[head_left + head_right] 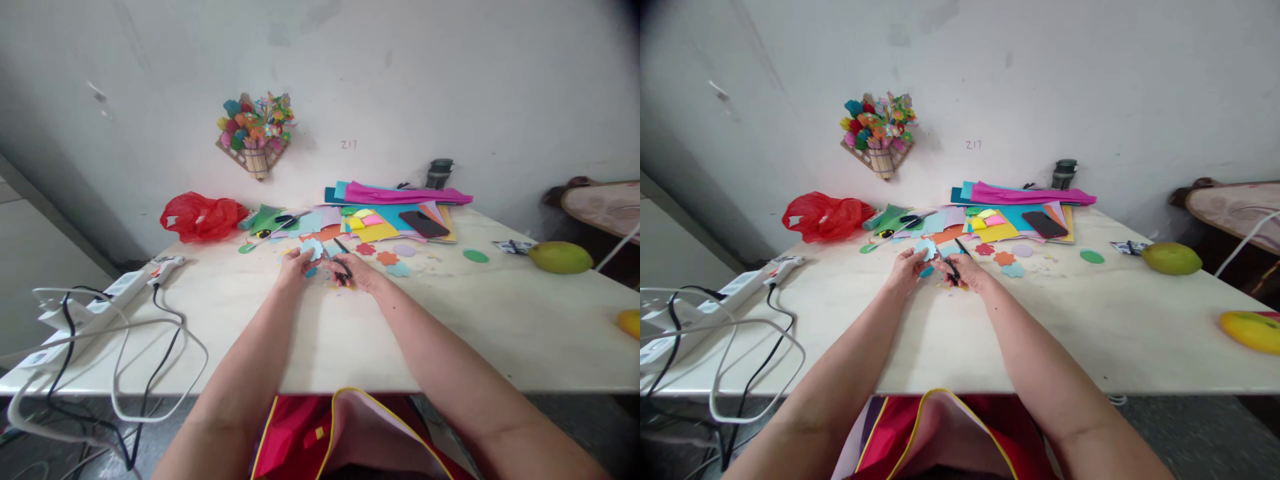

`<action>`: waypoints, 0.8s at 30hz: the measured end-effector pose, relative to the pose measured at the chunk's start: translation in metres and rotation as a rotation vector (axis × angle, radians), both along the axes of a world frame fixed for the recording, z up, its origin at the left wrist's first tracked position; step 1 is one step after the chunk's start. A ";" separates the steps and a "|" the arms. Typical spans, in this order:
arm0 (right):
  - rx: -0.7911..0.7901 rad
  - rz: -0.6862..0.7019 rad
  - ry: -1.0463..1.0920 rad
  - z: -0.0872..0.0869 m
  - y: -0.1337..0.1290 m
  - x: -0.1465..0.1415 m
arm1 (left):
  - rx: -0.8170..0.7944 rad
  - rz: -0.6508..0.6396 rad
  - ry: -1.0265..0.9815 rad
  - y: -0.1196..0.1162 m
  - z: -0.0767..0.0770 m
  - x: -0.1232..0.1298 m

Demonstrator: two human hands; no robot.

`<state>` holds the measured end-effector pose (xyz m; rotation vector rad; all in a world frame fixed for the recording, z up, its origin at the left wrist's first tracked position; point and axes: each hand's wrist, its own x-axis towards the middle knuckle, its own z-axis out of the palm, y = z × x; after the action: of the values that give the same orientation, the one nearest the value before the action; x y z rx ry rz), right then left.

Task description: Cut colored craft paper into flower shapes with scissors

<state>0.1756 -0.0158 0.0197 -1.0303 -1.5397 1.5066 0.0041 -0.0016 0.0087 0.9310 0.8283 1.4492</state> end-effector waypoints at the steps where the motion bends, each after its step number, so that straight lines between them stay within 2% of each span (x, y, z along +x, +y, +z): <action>1: -0.001 -0.005 0.003 0.001 0.000 0.000 | -0.002 -0.004 -0.004 0.000 0.000 0.000; 24: -0.009 -0.024 -0.013 0.002 -0.001 -0.003 | 0.013 -0.026 0.008 0.003 -0.005 0.001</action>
<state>0.1730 -0.0168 0.0217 -1.0620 -1.5255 1.4941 0.0052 0.0015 0.0035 0.9547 0.8112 1.4301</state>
